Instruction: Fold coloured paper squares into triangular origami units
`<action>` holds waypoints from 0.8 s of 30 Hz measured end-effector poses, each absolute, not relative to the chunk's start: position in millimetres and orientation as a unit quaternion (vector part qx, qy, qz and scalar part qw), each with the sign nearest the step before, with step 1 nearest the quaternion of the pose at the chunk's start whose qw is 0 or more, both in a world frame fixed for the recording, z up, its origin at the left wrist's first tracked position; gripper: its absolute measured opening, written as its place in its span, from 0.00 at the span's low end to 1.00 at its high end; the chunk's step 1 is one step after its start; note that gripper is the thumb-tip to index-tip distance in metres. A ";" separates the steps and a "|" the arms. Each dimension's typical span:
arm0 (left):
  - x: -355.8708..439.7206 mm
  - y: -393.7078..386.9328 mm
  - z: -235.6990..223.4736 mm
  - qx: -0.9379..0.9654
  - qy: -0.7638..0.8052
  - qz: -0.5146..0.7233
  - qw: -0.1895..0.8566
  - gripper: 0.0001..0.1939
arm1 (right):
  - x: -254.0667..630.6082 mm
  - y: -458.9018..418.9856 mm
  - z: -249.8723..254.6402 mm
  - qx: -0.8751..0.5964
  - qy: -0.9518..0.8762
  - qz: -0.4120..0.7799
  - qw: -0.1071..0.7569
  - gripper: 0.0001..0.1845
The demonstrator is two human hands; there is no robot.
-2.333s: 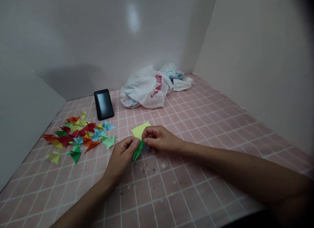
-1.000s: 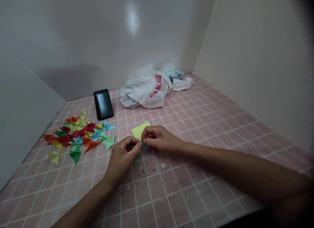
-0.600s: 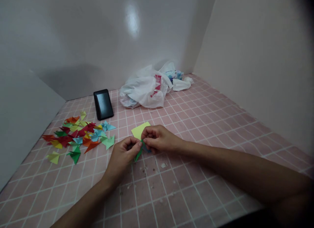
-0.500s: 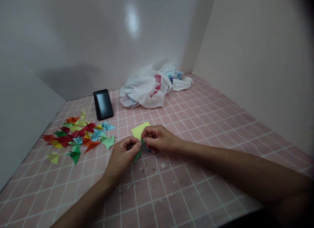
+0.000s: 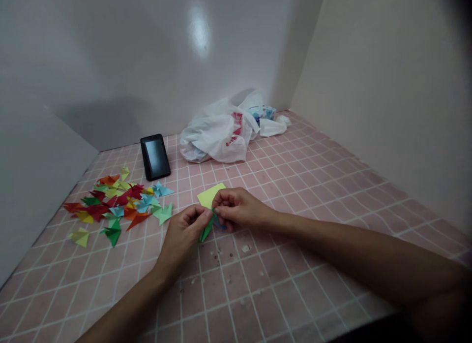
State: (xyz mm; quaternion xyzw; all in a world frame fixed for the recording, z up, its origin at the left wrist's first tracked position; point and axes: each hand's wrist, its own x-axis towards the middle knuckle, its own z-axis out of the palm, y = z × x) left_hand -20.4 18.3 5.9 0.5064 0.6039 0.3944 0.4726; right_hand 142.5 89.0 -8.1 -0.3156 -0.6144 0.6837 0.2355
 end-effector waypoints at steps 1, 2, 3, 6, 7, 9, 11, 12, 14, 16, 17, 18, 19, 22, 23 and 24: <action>-20.8 18.1 5.9 0.506 0.605 0.396 0.471 0.16 | 142.3 88.6 -8.4 -0.317 -0.615 0.683 0.235 0.07; -21.1 18.0 5.6 0.507 0.604 0.396 0.470 0.17 | 142.2 88.0 -8.6 -0.318 -0.617 0.681 0.235 0.07; -21.5 18.0 5.2 0.508 0.604 0.396 0.469 0.17 | 142.1 87.4 -8.8 -0.317 -0.618 0.679 0.235 0.07; -22.1 18.3 4.1 0.514 0.608 0.390 0.463 0.16 | 142.4 85.7 -8.9 -0.316 -0.624 0.674 0.239 0.07; -22.1 18.5 3.9 0.518 0.610 0.387 0.458 0.16 | 142.5 85.3 -8.7 -0.318 -0.625 0.671 0.241 0.07; -22.0 18.7 4.0 0.524 0.613 0.388 0.446 0.15 | 142.6 84.8 -8.2 -0.320 -0.629 0.666 0.242 0.06; -21.9 18.9 4.1 0.531 0.614 0.390 0.436 0.14 | 142.5 84.6 -7.7 -0.323 -0.632 0.660 0.245 0.06; -21.9 19.0 4.1 0.534 0.613 0.391 0.431 0.13 | 142.4 84.6 -7.6 -0.325 -0.633 0.658 0.245 0.06; -22.0 19.3 3.5 0.537 0.613 0.393 0.425 0.12 | 142.2 84.7 -7.8 -0.328 -0.635 0.655 0.247 0.06; -22.4 19.6 2.4 0.542 0.610 0.393 0.423 0.12 | 142.3 84.9 -8.3 -0.328 -0.635 0.653 0.249 0.06; -22.6 19.7 1.9 0.544 0.609 0.393 0.423 0.12 | 142.4 85.0 -8.6 -0.328 -0.635 0.653 0.250 0.06; -22.8 19.7 1.5 0.546 0.607 0.393 0.423 0.12 | 142.5 85.2 -8.7 -0.327 -0.635 0.653 0.251 0.06; -22.9 19.7 1.3 0.548 0.605 0.393 0.424 0.13 | 142.7 85.4 -8.8 -0.328 -0.635 0.653 0.252 0.06; -22.5 19.8 1.6 0.549 0.601 0.395 0.425 0.12 | 143.1 85.6 -8.5 -0.334 -0.633 0.651 0.252 0.05; -22.2 19.8 1.9 0.550 0.601 0.395 0.425 0.12 | 143.2 85.6 -8.4 -0.336 -0.632 0.651 0.253 0.05; -22.0 19.9 2.2 0.550 0.603 0.393 0.423 0.12 | 143.1 85.5 -8.3 -0.336 -0.630 0.652 0.255 0.05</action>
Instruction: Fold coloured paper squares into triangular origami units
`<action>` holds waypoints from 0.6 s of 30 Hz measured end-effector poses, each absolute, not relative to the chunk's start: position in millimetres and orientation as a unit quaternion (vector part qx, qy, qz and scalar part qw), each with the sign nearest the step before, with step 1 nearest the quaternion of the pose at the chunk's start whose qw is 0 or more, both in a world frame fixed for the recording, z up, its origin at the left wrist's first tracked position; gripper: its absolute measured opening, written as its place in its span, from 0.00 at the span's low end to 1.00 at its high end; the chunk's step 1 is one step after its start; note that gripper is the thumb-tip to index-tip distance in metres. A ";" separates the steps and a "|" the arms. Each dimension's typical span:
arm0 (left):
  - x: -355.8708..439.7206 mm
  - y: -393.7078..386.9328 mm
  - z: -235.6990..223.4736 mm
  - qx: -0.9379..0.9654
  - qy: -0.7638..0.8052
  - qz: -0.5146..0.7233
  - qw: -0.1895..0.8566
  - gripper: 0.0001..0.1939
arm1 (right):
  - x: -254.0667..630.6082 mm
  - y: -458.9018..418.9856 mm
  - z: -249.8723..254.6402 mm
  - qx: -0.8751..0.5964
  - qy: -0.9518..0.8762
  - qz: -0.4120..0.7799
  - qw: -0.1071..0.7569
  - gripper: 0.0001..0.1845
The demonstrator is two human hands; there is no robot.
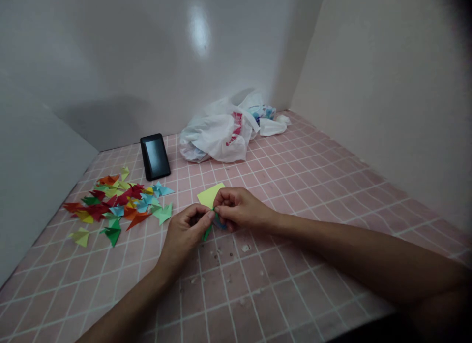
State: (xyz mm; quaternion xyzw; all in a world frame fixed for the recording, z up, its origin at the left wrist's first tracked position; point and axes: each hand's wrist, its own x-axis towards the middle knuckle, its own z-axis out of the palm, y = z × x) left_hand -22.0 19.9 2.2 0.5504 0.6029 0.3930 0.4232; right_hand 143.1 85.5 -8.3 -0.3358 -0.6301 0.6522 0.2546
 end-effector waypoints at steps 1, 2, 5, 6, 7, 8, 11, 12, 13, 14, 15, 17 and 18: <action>-21.8 20.0 2.5 0.551 0.605 0.391 0.421 0.11 | 143.1 85.4 -8.2 -0.334 -0.628 0.655 0.255 0.05; -21.8 20.0 2.8 0.553 0.607 0.388 0.418 0.11 | 142.9 85.3 -8.0 -0.332 -0.624 0.660 0.255 0.05; -22.0 19.6 3.4 0.563 0.609 0.383 0.408 0.11 | 142.5 85.1 -5.5 -0.328 -0.606 0.681 0.248 0.06; -22.0 19.2 3.7 0.568 0.609 0.382 0.402 0.11 | 142.5 85.2 -4.0 -0.329 -0.598 0.689 0.242 0.07; -22.0 18.8 4.1 0.573 0.609 0.381 0.394 0.11 | 142.5 85.4 -2.1 -0.329 -0.591 0.698 0.235 0.07; -21.9 18.4 4.4 0.580 0.609 0.379 0.385 0.10 | 142.8 85.6 -0.1 -0.329 -0.583 0.707 0.229 0.07; -21.0 17.5 5.2 0.609 0.603 0.377 0.351 0.10 | 143.8 86.5 4.5 -0.323 -0.566 0.727 0.218 0.09; -20.5 17.2 5.4 0.622 0.598 0.377 0.335 0.10 | 144.1 86.8 4.9 -0.320 -0.564 0.730 0.217 0.10; -20.0 16.9 5.5 0.636 0.593 0.378 0.319 0.10 | 144.3 87.0 4.8 -0.317 -0.565 0.731 0.216 0.11; -19.5 16.6 5.7 0.648 0.588 0.378 0.302 0.10 | 144.4 87.1 4.1 -0.317 -0.568 0.729 0.214 0.11; -19.1 16.3 5.8 0.658 0.585 0.378 0.287 0.10 | 144.5 87.2 3.1 -0.318 -0.575 0.724 0.212 0.10; -18.5 15.6 6.3 0.667 0.583 0.375 0.271 0.10 | 144.3 87.0 0.7 -0.322 -0.596 0.705 0.210 0.09; -18.4 15.3 6.6 0.667 0.585 0.374 0.270 0.10 | 144.2 86.8 -0.3 -0.321 -0.610 0.693 0.211 0.08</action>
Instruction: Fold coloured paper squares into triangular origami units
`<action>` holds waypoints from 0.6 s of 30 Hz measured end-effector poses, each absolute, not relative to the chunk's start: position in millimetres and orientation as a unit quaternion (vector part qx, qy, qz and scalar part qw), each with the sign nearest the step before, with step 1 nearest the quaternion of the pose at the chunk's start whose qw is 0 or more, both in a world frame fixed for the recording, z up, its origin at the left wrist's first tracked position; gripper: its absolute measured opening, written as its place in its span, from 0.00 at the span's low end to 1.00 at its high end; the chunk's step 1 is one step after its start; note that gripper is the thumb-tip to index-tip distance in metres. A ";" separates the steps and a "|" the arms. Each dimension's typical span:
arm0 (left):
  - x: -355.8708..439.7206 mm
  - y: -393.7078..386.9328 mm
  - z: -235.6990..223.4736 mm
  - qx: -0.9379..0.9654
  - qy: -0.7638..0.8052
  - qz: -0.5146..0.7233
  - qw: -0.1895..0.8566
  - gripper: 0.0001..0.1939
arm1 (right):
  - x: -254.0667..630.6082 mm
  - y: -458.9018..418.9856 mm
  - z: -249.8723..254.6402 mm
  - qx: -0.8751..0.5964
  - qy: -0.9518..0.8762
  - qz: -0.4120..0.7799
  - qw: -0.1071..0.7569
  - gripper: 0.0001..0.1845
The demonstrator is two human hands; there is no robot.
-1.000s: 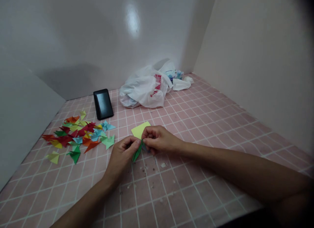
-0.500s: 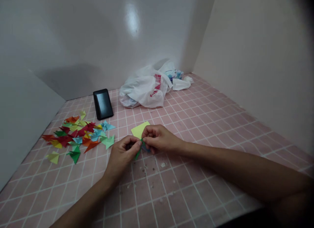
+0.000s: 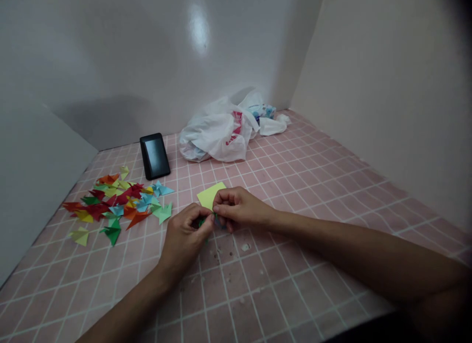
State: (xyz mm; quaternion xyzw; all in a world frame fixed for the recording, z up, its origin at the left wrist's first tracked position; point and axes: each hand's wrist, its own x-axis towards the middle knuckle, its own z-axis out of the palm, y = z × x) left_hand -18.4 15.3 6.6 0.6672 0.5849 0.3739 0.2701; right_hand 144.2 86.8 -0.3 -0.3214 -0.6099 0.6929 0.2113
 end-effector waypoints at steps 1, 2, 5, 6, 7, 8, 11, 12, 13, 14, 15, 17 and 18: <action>-18.4 15.0 6.9 0.665 0.587 0.373 0.273 0.10 | 144.2 86.5 -1.2 -0.318 -0.623 0.682 0.213 0.08; -18.5 15.0 7.1 0.662 0.588 0.372 0.278 0.10 | 144.2 86.3 -1.8 -0.313 -0.634 0.673 0.215 0.08; -19.3 15.6 7.4 0.640 0.596 0.372 0.312 0.10 | 144.8 85.8 -2.5 -0.304 -0.662 0.648 0.223 0.09; -19.6 16.1 7.4 0.629 0.600 0.371 0.326 0.10 | 145.2 85.8 -2.3 -0.306 -0.668 0.639 0.228 0.10; -19.8 16.6 7.4 0.617 0.605 0.370 0.342 0.10 | 145.6 85.9 -2.0 -0.310 -0.672 0.631 0.232 0.11; -20.0 17.2 7.3 0.605 0.609 0.367 0.358 0.10 | 146.1 86.0 -1.5 -0.312 -0.676 0.625 0.236 0.11; -20.2 18.5 7.1 0.577 0.606 0.373 0.401 0.11 | 147.7 86.1 0.9 -0.304 -0.698 0.604 0.237 0.12; -20.3 18.7 7.0 0.567 0.603 0.377 0.415 0.11 | 148.2 86.1 1.8 -0.298 -0.710 0.594 0.234 0.11; -20.3 18.9 7.0 0.557 0.601 0.379 0.429 0.11 | 148.7 85.9 2.8 -0.293 -0.722 0.584 0.230 0.10; -20.4 19.0 6.9 0.547 0.600 0.381 0.443 0.11 | 149.1 85.6 3.7 -0.289 -0.732 0.574 0.226 0.09; -20.5 19.2 6.8 0.537 0.598 0.381 0.456 0.11 | 149.5 85.3 4.5 -0.287 -0.741 0.565 0.222 0.09; -21.0 19.8 6.4 0.523 0.593 0.378 0.482 0.12 | 150.1 84.7 5.4 -0.286 -0.754 0.550 0.216 0.11; -21.3 20.0 6.0 0.519 0.590 0.376 0.491 0.12 | 150.4 84.5 5.3 -0.285 -0.758 0.546 0.214 0.12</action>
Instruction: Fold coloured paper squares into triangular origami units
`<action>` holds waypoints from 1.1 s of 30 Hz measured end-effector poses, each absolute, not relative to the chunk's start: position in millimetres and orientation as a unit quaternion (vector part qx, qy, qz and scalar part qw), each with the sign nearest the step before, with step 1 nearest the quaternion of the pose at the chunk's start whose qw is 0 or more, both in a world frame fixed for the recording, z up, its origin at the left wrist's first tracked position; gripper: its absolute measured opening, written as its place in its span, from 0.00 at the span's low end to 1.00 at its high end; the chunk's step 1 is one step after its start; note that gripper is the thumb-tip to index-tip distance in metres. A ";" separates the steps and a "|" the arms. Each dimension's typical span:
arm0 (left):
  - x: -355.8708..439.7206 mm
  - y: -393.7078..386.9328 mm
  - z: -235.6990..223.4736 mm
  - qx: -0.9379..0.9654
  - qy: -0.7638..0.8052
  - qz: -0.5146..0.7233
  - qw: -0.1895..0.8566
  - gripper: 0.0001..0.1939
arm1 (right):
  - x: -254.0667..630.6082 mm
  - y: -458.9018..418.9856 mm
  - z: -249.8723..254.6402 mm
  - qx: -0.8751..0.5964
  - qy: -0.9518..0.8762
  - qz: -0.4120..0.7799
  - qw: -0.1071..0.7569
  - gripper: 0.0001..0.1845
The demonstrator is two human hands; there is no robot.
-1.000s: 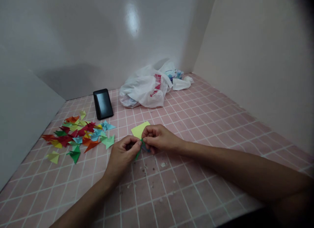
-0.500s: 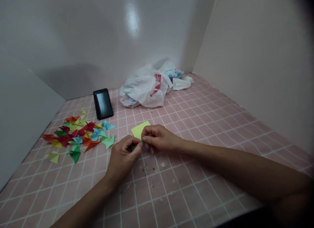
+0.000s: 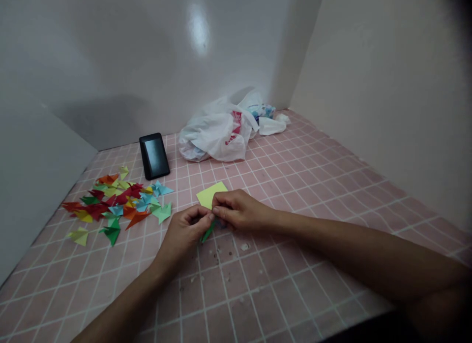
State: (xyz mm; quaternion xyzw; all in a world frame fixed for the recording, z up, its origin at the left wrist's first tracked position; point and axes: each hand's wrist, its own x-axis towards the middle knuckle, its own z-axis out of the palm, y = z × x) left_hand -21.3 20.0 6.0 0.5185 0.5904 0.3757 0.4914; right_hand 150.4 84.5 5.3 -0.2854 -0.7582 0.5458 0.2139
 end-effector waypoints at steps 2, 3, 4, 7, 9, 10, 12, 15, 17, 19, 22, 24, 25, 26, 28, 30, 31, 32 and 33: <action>-22.0 20.4 4.8 0.509 0.588 0.374 0.505 0.13 | 150.6 84.6 4.0 -0.287 -0.758 0.545 0.214 0.14; -22.2 20.4 4.1 0.504 0.589 0.376 0.508 0.13 | 150.6 84.8 2.9 -0.288 -0.755 0.548 0.215 0.15; -22.4 20.3 3.5 0.498 0.589 0.379 0.511 0.13 | 150.5 85.2 1.7 -0.289 -0.751 0.552 0.219 0.15; -22.1 19.3 3.1 0.492 0.584 0.389 0.516 0.13 | 149.8 86.4 -0.3 -0.293 -0.747 0.546 0.239 0.14; -21.7 18.7 4.3 0.489 0.581 0.397 0.515 0.14 | 149.0 86.6 0.2 -0.301 -0.747 0.537 0.250 0.12; -21.4 18.5 5.0 0.485 0.579 0.404 0.515 0.15 | 148.6 86.6 0.9 -0.306 -0.746 0.534 0.255 0.12; -21.0 18.6 5.8 0.474 0.567 0.423 0.524 0.14 | 147.6 86.3 2.0 -0.316 -0.741 0.529 0.266 0.13; -20.3 19.4 4.5 0.470 0.548 0.429 0.544 0.13 | 146.5 86.3 1.5 -0.326 -0.735 0.523 0.283 0.13; -19.7 19.9 2.3 0.482 0.544 0.427 0.538 0.16 | 146.3 86.6 0.1 -0.329 -0.729 0.527 0.289 0.12; -19.2 20.2 0.2 0.496 0.539 0.435 0.524 0.16 | 146.3 86.7 -0.9 -0.330 -0.724 0.531 0.293 0.11; -18.9 20.3 -1.1 0.505 0.531 0.445 0.515 0.14 | 146.1 85.8 -1.0 -0.338 -0.717 0.532 0.296 0.12; -18.7 20.0 -0.6 0.502 0.530 0.452 0.512 0.13 | 145.8 84.8 -1.1 -0.349 -0.711 0.532 0.300 0.11; -18.5 19.7 0.0 0.498 0.532 0.457 0.510 0.13 | 145.6 84.4 -1.4 -0.353 -0.707 0.532 0.303 0.11; -18.2 19.3 0.6 0.494 0.533 0.461 0.509 0.13 | 145.5 84.0 -1.9 -0.356 -0.704 0.531 0.308 0.11; -17.3 18.5 2.1 0.485 0.538 0.467 0.508 0.14 | 145.4 83.9 -3.4 -0.355 -0.701 0.533 0.315 0.11; -16.5 17.7 3.5 0.481 0.543 0.470 0.502 0.15 | 145.6 84.4 -4.3 -0.347 -0.700 0.537 0.318 0.11; -16.2 17.5 4.1 0.483 0.546 0.472 0.496 0.14 | 145.8 84.7 -4.3 -0.341 -0.703 0.537 0.317 0.10; -16.0 17.3 4.7 0.486 0.549 0.473 0.488 0.14 | 146.2 84.9 -4.0 -0.333 -0.708 0.537 0.316 0.10; -16.0 17.2 5.1 0.491 0.551 0.476 0.478 0.14 | 146.5 84.9 -3.4 -0.325 -0.715 0.534 0.314 0.09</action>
